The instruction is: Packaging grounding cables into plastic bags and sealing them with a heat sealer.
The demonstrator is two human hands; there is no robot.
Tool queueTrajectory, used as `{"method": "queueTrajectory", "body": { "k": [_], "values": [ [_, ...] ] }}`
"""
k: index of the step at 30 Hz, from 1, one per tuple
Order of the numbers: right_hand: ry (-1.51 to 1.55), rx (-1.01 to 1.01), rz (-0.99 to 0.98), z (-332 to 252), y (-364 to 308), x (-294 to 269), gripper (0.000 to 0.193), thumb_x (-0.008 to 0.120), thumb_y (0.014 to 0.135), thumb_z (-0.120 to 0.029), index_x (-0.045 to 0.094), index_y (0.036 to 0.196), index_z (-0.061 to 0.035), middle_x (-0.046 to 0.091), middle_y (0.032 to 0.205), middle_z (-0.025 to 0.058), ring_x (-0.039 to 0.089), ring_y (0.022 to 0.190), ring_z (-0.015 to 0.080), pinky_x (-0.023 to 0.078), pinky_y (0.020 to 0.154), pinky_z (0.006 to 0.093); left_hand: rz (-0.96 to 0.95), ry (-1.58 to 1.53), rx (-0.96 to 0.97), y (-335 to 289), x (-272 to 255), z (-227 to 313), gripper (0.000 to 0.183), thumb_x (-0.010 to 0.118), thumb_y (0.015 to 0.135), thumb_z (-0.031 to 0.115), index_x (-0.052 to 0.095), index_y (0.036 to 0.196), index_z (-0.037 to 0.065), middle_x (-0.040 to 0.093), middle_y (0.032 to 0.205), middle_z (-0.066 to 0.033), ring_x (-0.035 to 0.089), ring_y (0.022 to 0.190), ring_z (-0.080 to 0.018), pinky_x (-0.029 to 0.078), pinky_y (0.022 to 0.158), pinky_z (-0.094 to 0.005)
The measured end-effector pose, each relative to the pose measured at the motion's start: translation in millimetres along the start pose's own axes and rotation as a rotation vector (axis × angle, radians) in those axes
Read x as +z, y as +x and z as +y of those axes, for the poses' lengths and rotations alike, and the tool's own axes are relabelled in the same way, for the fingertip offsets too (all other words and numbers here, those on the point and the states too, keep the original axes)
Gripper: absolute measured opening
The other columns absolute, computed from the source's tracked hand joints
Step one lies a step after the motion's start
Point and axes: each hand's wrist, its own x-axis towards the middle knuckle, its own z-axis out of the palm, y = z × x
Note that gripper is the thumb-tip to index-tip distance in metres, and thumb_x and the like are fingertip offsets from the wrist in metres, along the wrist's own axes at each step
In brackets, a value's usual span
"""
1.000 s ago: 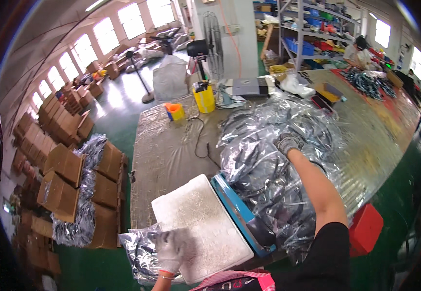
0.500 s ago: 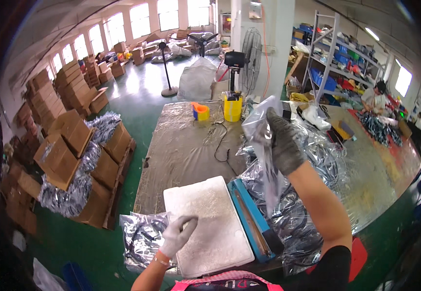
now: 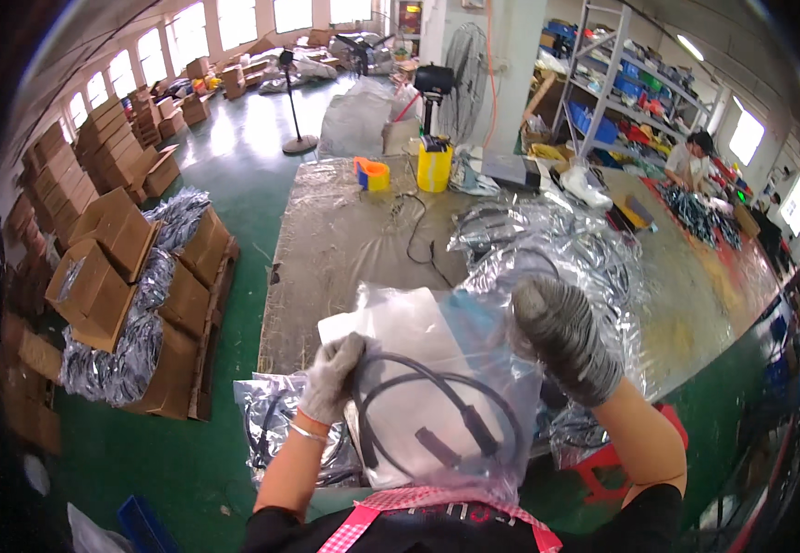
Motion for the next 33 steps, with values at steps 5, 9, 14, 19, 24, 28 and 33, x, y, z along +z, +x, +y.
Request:
{"method": "queueTrajectory", "body": {
  "k": [5, 9, 14, 19, 24, 28, 33],
  "values": [
    [-0.179, 0.157, -0.064, 53.9, -68.0, 30.8, 0.013, 0.057, 0.089, -0.015, 0.06, 0.078, -0.0082, 0.056, 0.066, 0.0079, 0.057, 0.063, 0.0274, 0.044, 0.057, 0.0328, -0.081, 0.975, 0.105, 68.5, 9.6, 16.5, 0.026, 0.062, 0.087, 0.03, 0.07, 0.09, 0.005, 0.064, 0.07, -0.0012, 0.056, 0.059, -0.007, 0.045, 0.057, -0.0228],
    [-0.764, -0.087, -0.308, 181.8, -126.6, 43.7, 0.01, 0.058, 0.073, -0.013, 0.062, 0.083, -0.0116, 0.063, 0.077, 0.0094, 0.064, 0.078, 0.0279, 0.049, 0.072, 0.0417, -0.22, 1.492, 0.135, 148.4, 15.2, -71.3, 0.028, 0.056, 0.088, 0.035, 0.07, 0.093, 0.011, 0.065, 0.073, -0.0096, 0.062, 0.065, -0.0202, 0.048, 0.061, -0.0332],
    [-0.723, 0.504, -0.356, 249.5, -197.0, -11.8, 0.017, 0.056, 0.086, -0.023, 0.065, 0.087, -0.0087, 0.066, 0.083, 0.0116, 0.063, 0.081, 0.0321, 0.047, 0.073, 0.0425, -0.283, 1.624, -0.086, 160.0, 46.1, -157.1, 0.033, 0.054, 0.089, 0.044, 0.07, 0.099, 0.016, 0.069, 0.091, -0.0096, 0.066, 0.087, -0.0282, 0.05, 0.076, -0.0394],
    [-0.315, 0.216, 0.099, 304.6, -145.2, -20.5, 0.027, 0.065, 0.084, -0.033, 0.065, 0.093, -0.0082, 0.068, 0.087, 0.0123, 0.065, 0.08, 0.0255, 0.049, 0.073, 0.0387, -0.463, 1.526, -0.048, 169.4, 61.2, -178.1, 0.031, 0.054, 0.089, 0.04, 0.068, 0.107, 0.019, 0.068, 0.097, -0.0102, 0.064, 0.091, -0.0302, 0.05, 0.078, -0.0401],
    [-0.103, 0.373, 0.043, 389.0, -24.9, 6.1, 0.023, 0.067, 0.082, -0.025, 0.063, 0.095, -0.0074, 0.067, 0.084, 0.0132, 0.064, 0.079, 0.0275, 0.05, 0.075, 0.0384, -0.3, 1.51, -0.129, 187.2, 67.6, -176.7, 0.03, 0.055, 0.089, 0.034, 0.066, 0.11, 0.016, 0.068, 0.099, -0.0121, 0.065, 0.089, -0.0297, 0.05, 0.077, -0.0381],
    [-1.145, -0.545, 0.122, 345.7, 43.8, -32.8, 0.019, 0.068, 0.083, -0.021, 0.063, 0.095, -0.0069, 0.066, 0.08, 0.0096, 0.064, 0.074, 0.0238, 0.05, 0.07, 0.035, -0.116, 1.136, -0.207, 206.8, 45.7, -174.1, 0.029, 0.058, 0.088, 0.03, 0.067, 0.108, 0.01, 0.068, 0.093, -0.0142, 0.066, 0.084, -0.0278, 0.051, 0.076, -0.035],
    [-0.277, 0.205, -0.141, 241.7, -12.8, -56.9, 0.045, 0.07, 0.082, -0.027, 0.055, 0.119, -0.0064, 0.059, 0.104, 0.0134, 0.061, 0.093, 0.0288, 0.049, 0.08, 0.0371, 0.069, 1.244, -0.073, 223.7, 36.0, -184.3, 0.029, 0.057, 0.089, 0.031, 0.068, 0.106, 0.011, 0.068, 0.093, -0.0146, 0.066, 0.085, -0.0295, 0.051, 0.076, -0.0368]
  ]
}}
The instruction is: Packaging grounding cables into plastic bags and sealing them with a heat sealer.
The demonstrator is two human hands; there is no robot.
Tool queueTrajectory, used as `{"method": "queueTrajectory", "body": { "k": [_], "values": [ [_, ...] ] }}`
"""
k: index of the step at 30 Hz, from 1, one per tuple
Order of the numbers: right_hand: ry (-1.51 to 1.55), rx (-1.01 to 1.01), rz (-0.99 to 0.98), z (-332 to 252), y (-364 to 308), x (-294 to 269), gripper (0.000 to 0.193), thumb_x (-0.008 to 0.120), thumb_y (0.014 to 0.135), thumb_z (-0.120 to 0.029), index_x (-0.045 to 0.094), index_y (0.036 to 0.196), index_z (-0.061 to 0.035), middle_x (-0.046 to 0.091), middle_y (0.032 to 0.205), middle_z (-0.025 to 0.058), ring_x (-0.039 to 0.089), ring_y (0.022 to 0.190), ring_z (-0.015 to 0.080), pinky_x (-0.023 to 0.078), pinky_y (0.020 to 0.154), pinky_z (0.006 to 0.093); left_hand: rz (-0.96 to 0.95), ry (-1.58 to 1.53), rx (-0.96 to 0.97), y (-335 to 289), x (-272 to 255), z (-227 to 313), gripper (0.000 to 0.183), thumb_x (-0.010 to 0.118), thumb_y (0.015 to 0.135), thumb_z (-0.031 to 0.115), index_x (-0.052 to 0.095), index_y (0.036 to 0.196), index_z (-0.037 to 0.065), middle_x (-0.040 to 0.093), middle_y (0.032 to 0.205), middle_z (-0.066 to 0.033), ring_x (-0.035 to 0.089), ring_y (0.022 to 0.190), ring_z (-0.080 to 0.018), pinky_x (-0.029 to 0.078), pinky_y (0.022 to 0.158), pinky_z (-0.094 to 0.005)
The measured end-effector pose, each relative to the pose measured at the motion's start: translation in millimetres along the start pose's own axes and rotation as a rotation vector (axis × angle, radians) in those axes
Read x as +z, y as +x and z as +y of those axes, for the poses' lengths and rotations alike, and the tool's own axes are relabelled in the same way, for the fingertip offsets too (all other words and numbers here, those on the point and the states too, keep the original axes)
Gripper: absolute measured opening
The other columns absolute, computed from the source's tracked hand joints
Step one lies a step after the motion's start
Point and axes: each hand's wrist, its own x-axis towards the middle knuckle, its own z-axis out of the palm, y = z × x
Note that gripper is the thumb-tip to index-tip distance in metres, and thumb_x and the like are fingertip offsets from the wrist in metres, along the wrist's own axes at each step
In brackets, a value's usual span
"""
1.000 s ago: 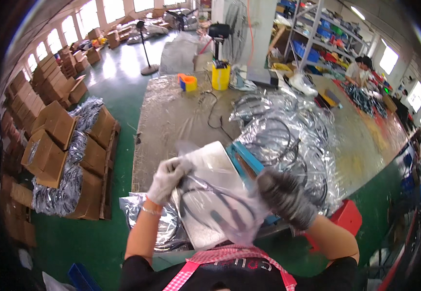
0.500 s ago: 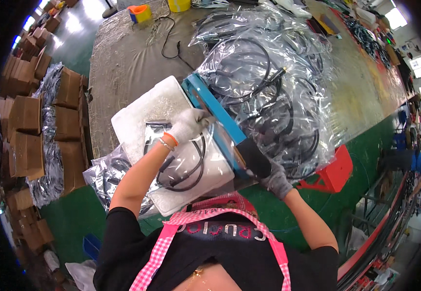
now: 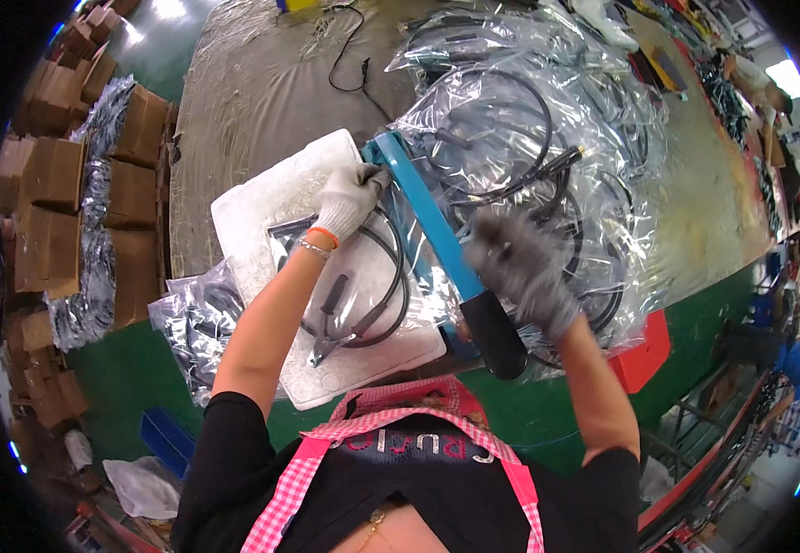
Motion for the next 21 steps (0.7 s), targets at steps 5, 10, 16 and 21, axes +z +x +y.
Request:
{"method": "queueTrajectory", "body": {
  "k": [5, 10, 16, 21],
  "values": [
    [-0.437, -0.057, -0.032, 31.5, -79.5, 78.4, 0.057, 0.062, 0.084, -0.029, 0.044, 0.134, -0.0077, 0.05, 0.118, 0.0268, 0.054, 0.104, 0.0419, 0.045, 0.088, 0.048, -0.018, 0.144, -0.077, -5.7, -8.4, 19.0, 0.031, 0.054, 0.09, 0.035, 0.066, 0.111, 0.016, 0.068, 0.094, -0.0136, 0.067, 0.086, -0.0276, 0.05, 0.076, -0.0383],
    [-0.566, -0.056, -0.047, 49.4, -83.6, 88.2, 0.057, 0.055, 0.087, -0.027, 0.039, 0.138, -0.0083, 0.049, 0.12, 0.0288, 0.052, 0.104, 0.0447, 0.043, 0.09, 0.05, -0.176, 0.181, 0.082, -24.3, -41.9, 6.5, 0.039, 0.052, 0.09, 0.041, 0.063, 0.115, 0.013, 0.067, 0.101, -0.0157, 0.064, 0.096, -0.0305, 0.048, 0.084, -0.0393],
    [-0.77, 0.062, -0.104, 41.5, -62.0, 103.2, 0.058, 0.046, 0.09, -0.028, 0.029, 0.144, -0.0117, 0.052, 0.121, 0.0255, 0.054, 0.101, 0.038, 0.045, 0.086, 0.0478, -0.155, 0.131, 0.111, -54.3, -76.8, -43.3, 0.041, 0.05, 0.092, 0.042, 0.062, 0.116, 0.011, 0.067, 0.103, -0.0166, 0.063, 0.098, -0.0312, 0.047, 0.085, -0.0386],
    [-0.747, 0.113, -0.072, 36.4, -62.6, 97.6, 0.059, 0.047, 0.089, -0.029, 0.031, 0.143, -0.0128, 0.054, 0.11, 0.0208, 0.055, 0.095, 0.0352, 0.045, 0.082, 0.0477, -0.143, 0.322, 0.051, -51.5, -68.1, -32.0, 0.038, 0.052, 0.091, 0.039, 0.061, 0.121, 0.017, 0.067, 0.103, -0.0167, 0.065, 0.094, -0.0284, 0.049, 0.082, -0.0366]
  ]
}}
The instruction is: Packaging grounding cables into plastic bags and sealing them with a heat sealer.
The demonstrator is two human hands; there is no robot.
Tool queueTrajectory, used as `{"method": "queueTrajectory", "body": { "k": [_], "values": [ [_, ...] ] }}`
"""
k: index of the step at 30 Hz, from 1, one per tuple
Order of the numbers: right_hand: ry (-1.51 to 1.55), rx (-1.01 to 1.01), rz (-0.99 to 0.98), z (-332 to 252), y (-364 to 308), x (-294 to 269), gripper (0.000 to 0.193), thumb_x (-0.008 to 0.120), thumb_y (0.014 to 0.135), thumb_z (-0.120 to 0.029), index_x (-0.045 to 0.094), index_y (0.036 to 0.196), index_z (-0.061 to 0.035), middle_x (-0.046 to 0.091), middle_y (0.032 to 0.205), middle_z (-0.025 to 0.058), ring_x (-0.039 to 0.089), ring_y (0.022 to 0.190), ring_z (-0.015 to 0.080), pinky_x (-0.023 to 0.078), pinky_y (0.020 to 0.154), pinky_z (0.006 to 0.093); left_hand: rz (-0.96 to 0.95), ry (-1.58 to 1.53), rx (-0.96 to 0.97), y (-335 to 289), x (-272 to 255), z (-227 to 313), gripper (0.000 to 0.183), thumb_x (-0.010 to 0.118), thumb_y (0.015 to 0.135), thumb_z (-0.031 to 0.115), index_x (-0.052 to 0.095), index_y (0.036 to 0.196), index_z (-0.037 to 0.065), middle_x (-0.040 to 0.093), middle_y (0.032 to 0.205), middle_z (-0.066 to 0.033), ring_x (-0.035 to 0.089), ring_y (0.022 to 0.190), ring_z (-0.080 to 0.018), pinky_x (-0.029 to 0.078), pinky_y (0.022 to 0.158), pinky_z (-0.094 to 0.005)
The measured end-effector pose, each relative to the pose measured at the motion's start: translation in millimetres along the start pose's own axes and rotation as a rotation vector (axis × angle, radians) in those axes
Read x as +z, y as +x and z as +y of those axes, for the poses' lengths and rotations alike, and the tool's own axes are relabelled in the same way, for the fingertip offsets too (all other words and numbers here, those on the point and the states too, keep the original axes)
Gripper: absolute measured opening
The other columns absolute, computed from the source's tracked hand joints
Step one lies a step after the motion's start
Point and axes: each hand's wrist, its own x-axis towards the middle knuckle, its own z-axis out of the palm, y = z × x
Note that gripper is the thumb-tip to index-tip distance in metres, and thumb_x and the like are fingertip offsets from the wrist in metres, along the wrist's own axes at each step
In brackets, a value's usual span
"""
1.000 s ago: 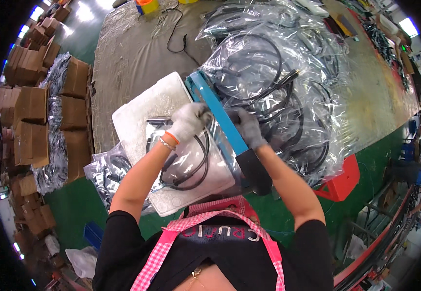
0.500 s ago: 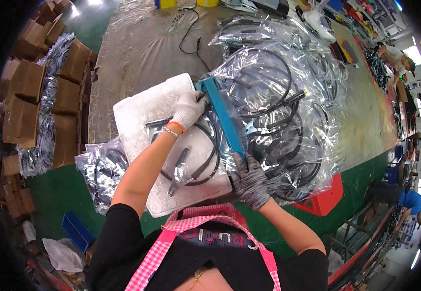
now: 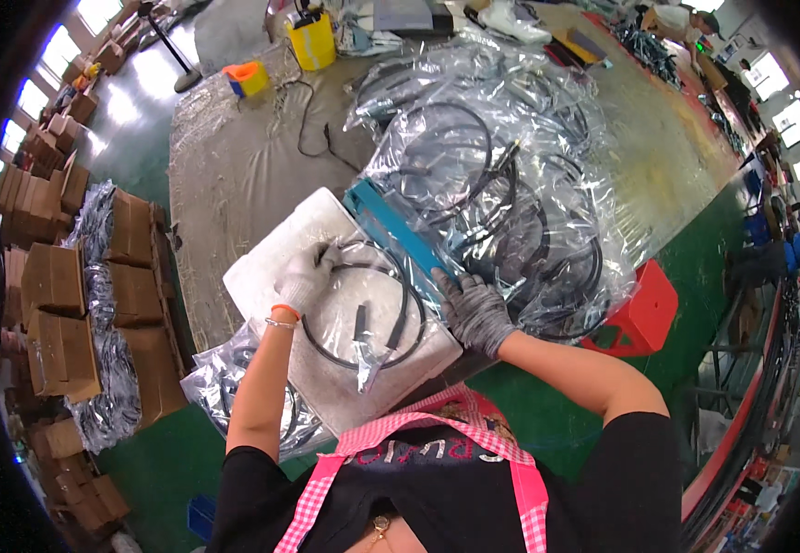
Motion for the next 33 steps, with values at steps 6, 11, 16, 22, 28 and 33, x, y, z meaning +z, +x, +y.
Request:
{"method": "queueTrajectory", "body": {
  "k": [6, 11, 16, 22, 28, 33],
  "values": [
    [0.09, -0.02, 0.067, 3.2, -0.5, 3.0, 0.061, 0.05, 0.087, -0.029, 0.032, 0.143, -0.0139, 0.054, 0.108, 0.0209, 0.055, 0.095, 0.0366, 0.046, 0.08, 0.0495, -0.113, -0.535, 0.164, -40.4, -36.4, -40.7, 0.039, 0.051, 0.094, 0.028, 0.06, 0.119, 0.001, 0.068, 0.1, -0.0097, 0.064, 0.087, -0.0179, 0.049, 0.08, -0.0286],
    [0.07, -0.007, 0.091, -2.4, -3.5, -1.7, 0.06, 0.051, 0.086, -0.027, 0.034, 0.142, -0.0135, 0.054, 0.104, 0.0202, 0.056, 0.093, 0.0357, 0.047, 0.078, 0.0483, 0.027, -0.614, 0.54, -117.9, 21.7, -90.4, 0.042, 0.058, 0.085, -0.004, 0.048, 0.126, -0.003, 0.063, 0.105, -0.0117, 0.062, 0.092, -0.0169, 0.05, 0.085, -0.0281],
    [0.013, 0.004, 0.094, -6.3, -4.2, -2.0, 0.06, 0.052, 0.085, -0.026, 0.035, 0.142, -0.0143, 0.055, 0.105, 0.0201, 0.057, 0.093, 0.0358, 0.047, 0.079, 0.048, -0.008, -1.21, 0.017, -206.3, 75.5, 6.4, 0.068, 0.063, 0.08, -0.006, 0.029, 0.138, 0.0, 0.057, 0.106, -0.009, 0.058, 0.097, -0.019, 0.048, 0.084, -0.0309],
    [0.088, 0.028, 0.114, -7.6, -5.6, -7.0, 0.061, 0.053, 0.085, -0.023, 0.033, 0.142, -0.0158, 0.057, 0.107, 0.022, 0.058, 0.094, 0.0388, 0.048, 0.081, 0.0493, 0.148, -1.236, -0.055, -193.4, 92.1, 1.7, 0.074, 0.072, 0.076, 0.008, 0.028, 0.135, -0.003, 0.057, 0.106, -0.0117, 0.058, 0.097, -0.0198, 0.048, 0.082, -0.0308],
    [0.083, 0.029, 0.108, 1.2, -4.0, 6.8, 0.06, 0.052, 0.087, -0.025, 0.032, 0.143, -0.0168, 0.056, 0.113, 0.0227, 0.058, 0.098, 0.0392, 0.047, 0.085, 0.0474, 0.289, -0.958, 0.023, -212.2, 100.6, 18.1, 0.098, 0.075, 0.075, 0.012, 0.007, 0.142, -0.009, 0.056, 0.113, -0.0154, 0.057, 0.102, -0.0244, 0.046, 0.09, -0.0353],
    [0.059, 0.025, 0.126, 4.8, -6.1, 16.3, 0.06, 0.05, 0.088, -0.027, 0.03, 0.144, -0.0162, 0.056, 0.113, 0.0221, 0.057, 0.1, 0.038, 0.047, 0.086, 0.0466, 0.358, -0.983, -0.046, -208.4, 138.4, 12.2, 0.108, 0.081, 0.071, 0.023, 0.007, 0.145, -0.005, 0.039, 0.135, -0.0257, 0.045, 0.122, -0.0306, 0.038, 0.101, -0.0362]
  ]
}}
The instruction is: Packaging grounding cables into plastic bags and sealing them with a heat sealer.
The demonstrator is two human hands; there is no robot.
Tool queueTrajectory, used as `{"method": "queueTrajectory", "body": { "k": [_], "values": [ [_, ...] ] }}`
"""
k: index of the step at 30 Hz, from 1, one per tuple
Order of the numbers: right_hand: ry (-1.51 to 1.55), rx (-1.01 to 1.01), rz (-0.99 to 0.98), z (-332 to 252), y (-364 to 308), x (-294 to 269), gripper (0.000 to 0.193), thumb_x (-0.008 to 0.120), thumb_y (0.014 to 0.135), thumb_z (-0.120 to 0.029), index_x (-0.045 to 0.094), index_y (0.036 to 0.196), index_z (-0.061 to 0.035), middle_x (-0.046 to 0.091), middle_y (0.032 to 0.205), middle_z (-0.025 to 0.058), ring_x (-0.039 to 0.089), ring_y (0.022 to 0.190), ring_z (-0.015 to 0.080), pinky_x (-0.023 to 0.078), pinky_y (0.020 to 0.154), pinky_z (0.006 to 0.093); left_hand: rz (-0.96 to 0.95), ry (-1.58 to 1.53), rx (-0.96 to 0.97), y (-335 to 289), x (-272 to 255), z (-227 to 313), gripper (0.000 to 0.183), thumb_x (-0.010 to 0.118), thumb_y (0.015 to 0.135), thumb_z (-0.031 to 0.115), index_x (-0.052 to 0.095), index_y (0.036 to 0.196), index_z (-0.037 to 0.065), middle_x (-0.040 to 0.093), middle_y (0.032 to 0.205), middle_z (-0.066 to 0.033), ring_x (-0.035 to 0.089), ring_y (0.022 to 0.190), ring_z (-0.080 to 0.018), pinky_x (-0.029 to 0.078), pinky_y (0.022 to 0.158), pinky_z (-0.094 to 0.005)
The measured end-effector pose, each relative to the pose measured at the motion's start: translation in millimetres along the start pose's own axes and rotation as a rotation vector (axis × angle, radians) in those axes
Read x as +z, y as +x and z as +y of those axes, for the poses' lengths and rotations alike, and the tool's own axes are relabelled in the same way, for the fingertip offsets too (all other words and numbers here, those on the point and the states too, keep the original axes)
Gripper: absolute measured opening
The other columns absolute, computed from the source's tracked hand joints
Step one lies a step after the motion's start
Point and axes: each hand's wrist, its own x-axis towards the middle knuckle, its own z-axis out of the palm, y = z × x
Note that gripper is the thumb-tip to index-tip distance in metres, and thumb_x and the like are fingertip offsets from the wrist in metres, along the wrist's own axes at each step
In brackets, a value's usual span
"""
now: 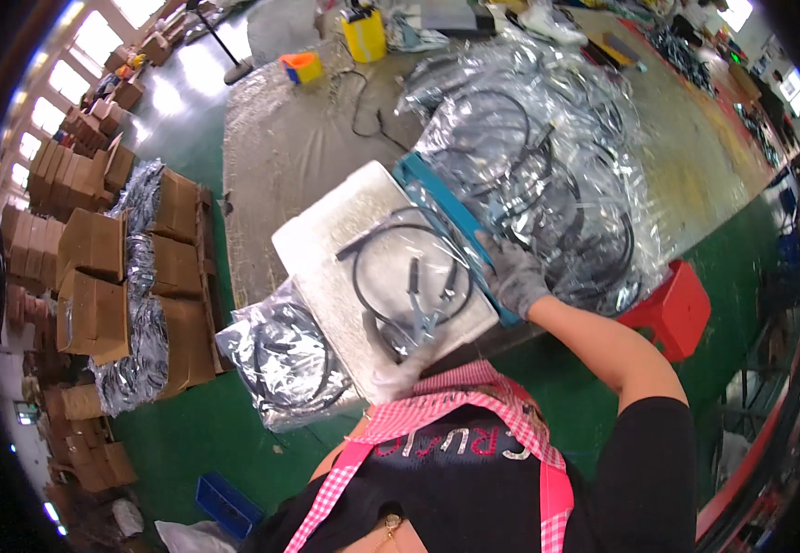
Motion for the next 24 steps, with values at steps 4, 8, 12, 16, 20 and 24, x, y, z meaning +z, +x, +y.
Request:
{"method": "queueTrajectory", "body": {
  "k": [4, 8, 12, 16, 20, 24],
  "values": [
    [0.011, 0.019, -0.08, -9.4, 4.3, -20.3, 0.059, 0.048, 0.089, -0.029, 0.03, 0.144, -0.0162, 0.055, 0.116, 0.0213, 0.057, 0.101, 0.036, 0.047, 0.085, 0.0479, 0.149, -0.082, 0.121, -0.3, 12.3, -3.4, 0.089, 0.073, 0.074, 0.006, 0.018, 0.145, -0.001, 0.037, 0.138, -0.0206, 0.043, 0.123, -0.0267, 0.037, 0.101, -0.0338],
    [0.068, 0.031, -0.102, -7.0, 4.4, -23.1, 0.059, 0.051, 0.088, -0.029, 0.033, 0.143, -0.0173, 0.053, 0.121, 0.0221, 0.056, 0.105, 0.0363, 0.046, 0.087, 0.0493, 0.404, -0.32, 0.006, 17.2, 22.9, 10.3, 0.074, 0.067, 0.079, -0.001, 0.026, 0.141, -0.002, 0.044, 0.13, -0.0131, 0.05, 0.109, -0.0176, 0.042, 0.091, -0.0261],
    [0.096, 0.033, -0.118, -7.7, 4.0, -24.0, 0.06, 0.051, 0.088, -0.029, 0.032, 0.143, -0.0174, 0.051, 0.124, 0.023, 0.056, 0.105, 0.0375, 0.046, 0.087, 0.0492, 0.566, -0.414, -0.107, 28.7, 34.4, 23.3, 0.074, 0.068, 0.076, -0.001, 0.03, 0.139, -0.002, 0.053, 0.119, -0.0105, 0.056, 0.095, -0.0167, 0.046, 0.083, -0.0245],
    [0.14, 0.023, -0.13, -7.4, 6.9, -25.0, 0.062, 0.051, 0.087, -0.03, 0.031, 0.144, -0.0168, 0.049, 0.127, 0.024, 0.055, 0.108, 0.0368, 0.046, 0.089, 0.0484, 0.448, -0.378, -0.119, 38.5, 19.0, 6.0, 0.065, 0.066, 0.074, 0.0, 0.039, 0.133, -0.003, 0.057, 0.11, -0.0111, 0.058, 0.085, -0.0172, 0.049, 0.072, -0.0265],
    [0.065, 0.017, -0.05, -4.0, 4.5, -19.0, 0.059, 0.05, 0.086, -0.026, 0.036, 0.142, -0.0154, 0.053, 0.119, 0.0218, 0.059, 0.098, 0.032, 0.05, 0.078, 0.0451, 0.561, -0.261, -0.09, 30.1, 10.9, 26.7, 0.064, 0.067, 0.078, 0.007, 0.038, 0.134, -0.002, 0.057, 0.103, -0.0123, 0.056, 0.087, -0.0207, 0.048, 0.079, -0.0303],
    [0.038, 0.019, -0.017, -10.3, 6.5, -15.5, 0.053, 0.044, 0.088, -0.02, 0.04, 0.14, -0.0145, 0.054, 0.12, 0.0231, 0.06, 0.097, 0.0319, 0.05, 0.079, 0.0435, 0.611, 0.304, 0.252, 69.4, -31.7, 16.3, 0.062, 0.069, 0.082, 0.015, 0.04, 0.133, -0.003, 0.055, 0.114, -0.017, 0.056, 0.101, -0.0248, 0.045, 0.092, -0.0349]
  ]
}}
